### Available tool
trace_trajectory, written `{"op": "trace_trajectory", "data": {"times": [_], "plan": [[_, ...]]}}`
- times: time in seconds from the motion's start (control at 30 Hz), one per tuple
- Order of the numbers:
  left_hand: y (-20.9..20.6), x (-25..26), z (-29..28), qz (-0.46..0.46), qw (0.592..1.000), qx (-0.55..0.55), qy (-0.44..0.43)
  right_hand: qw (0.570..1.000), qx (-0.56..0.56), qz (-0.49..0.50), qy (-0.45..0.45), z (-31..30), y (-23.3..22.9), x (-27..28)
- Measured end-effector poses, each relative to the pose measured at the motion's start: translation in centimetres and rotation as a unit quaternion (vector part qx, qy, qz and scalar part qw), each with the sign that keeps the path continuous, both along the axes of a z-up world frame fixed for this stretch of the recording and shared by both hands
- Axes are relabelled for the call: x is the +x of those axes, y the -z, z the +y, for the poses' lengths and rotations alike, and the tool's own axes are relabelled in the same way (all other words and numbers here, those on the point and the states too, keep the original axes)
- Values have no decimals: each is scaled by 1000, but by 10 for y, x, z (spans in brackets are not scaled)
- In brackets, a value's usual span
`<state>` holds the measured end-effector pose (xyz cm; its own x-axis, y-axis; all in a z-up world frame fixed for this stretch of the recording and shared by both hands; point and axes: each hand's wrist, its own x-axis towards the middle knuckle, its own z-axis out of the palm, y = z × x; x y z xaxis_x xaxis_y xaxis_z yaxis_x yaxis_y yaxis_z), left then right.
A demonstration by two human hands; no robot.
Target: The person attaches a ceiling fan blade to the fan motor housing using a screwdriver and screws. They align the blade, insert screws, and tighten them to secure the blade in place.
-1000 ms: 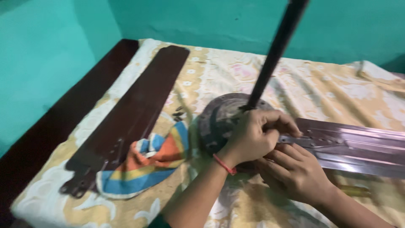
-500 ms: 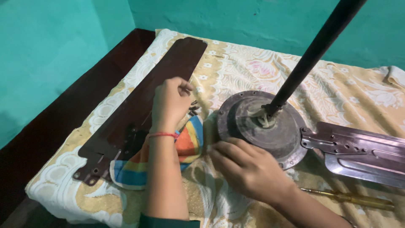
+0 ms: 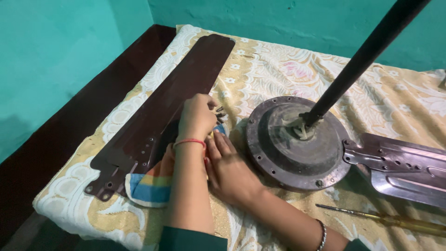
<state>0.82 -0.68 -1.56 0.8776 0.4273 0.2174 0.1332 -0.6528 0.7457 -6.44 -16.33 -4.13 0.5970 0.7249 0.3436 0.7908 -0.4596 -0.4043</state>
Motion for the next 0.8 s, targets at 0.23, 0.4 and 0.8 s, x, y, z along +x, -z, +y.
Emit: {"op": "trace_trajectory", "data": {"times": [0.23,0.4,0.8], "plan": [[-5,-4,-7,90,996,13,-22,998,45,34,0,-5,1,0],[-10,-2,-9,141,989,14,-31,998,57,34,3,-6,2,0],[-8,0,-11,145,988,26,-45,997,60,43,-8,-7,2,1]]}}
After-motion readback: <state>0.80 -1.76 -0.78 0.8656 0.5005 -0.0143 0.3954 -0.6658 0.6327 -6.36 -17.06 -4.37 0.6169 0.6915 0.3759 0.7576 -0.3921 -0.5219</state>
